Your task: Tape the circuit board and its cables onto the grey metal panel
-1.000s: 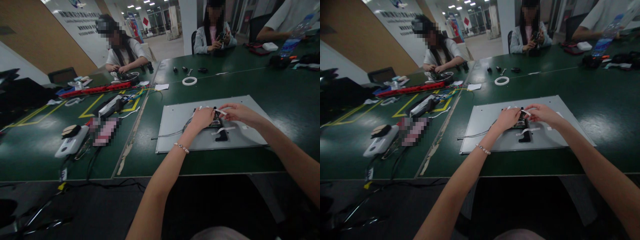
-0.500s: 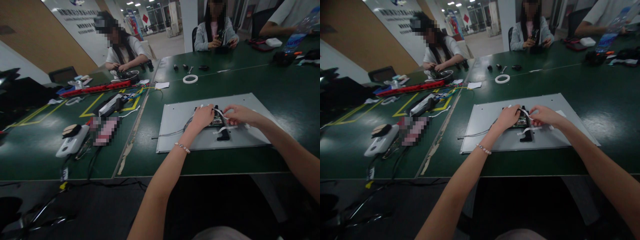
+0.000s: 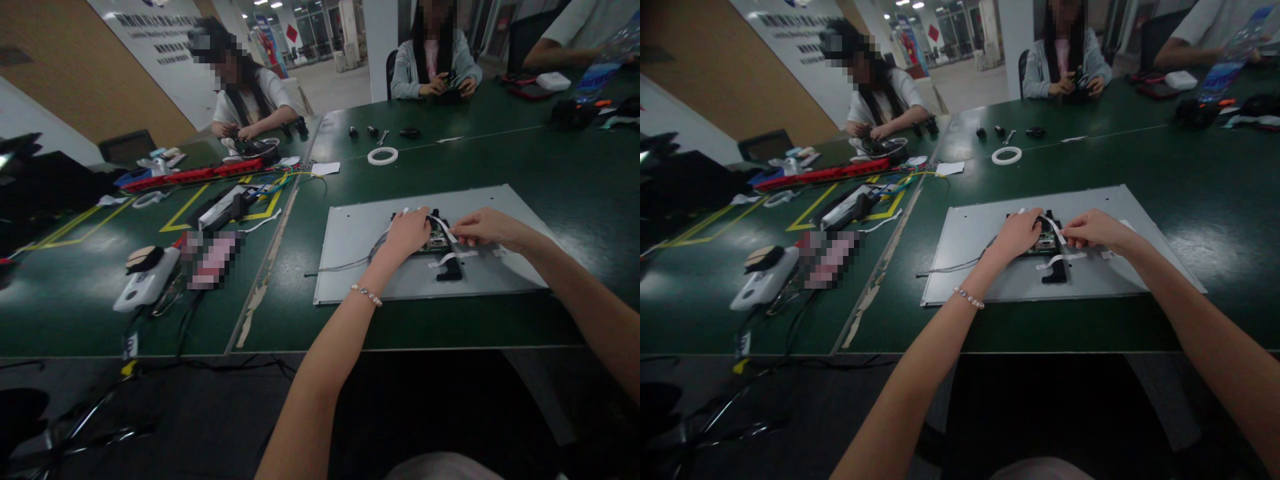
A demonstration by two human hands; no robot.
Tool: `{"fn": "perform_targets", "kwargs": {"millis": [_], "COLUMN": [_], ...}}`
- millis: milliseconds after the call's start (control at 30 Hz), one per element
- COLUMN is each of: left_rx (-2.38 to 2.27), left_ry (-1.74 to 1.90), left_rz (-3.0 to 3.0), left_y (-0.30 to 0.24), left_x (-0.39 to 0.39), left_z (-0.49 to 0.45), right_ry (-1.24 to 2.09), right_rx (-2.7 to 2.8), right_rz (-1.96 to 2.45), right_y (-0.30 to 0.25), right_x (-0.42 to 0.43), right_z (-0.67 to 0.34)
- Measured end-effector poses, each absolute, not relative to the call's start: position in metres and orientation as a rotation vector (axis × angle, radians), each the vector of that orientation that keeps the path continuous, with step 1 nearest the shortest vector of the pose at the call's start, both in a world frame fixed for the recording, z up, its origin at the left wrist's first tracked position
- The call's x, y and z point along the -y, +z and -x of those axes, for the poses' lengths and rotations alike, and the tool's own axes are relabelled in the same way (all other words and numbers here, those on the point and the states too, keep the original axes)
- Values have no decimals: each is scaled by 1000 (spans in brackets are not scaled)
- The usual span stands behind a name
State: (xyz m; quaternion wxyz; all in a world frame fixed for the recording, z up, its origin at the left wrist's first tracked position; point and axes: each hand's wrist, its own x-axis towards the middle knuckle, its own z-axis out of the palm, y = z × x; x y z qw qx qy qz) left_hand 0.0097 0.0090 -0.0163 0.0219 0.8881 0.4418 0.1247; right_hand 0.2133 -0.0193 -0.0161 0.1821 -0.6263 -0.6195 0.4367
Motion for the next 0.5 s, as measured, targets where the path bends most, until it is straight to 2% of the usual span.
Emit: {"fn": "perform_targets", "kwargs": {"millis": [133, 333, 500], "left_rx": [-1366, -1365, -1355], "left_ry": [385, 375, 386], "left_rz": [-2753, -2737, -2734], "left_y": [-16, -16, -16], "left_x": [-9, -9, -9], "left_z": [-9, -9, -9], "right_ry": [1118, 639, 512], "right_rx": [1873, 2232, 2312], "right_rz": [1823, 1752, 1712], "right_y": [-14, -14, -17], "right_x": [19, 21, 24], "right_z": [-210, -205, -206]}}
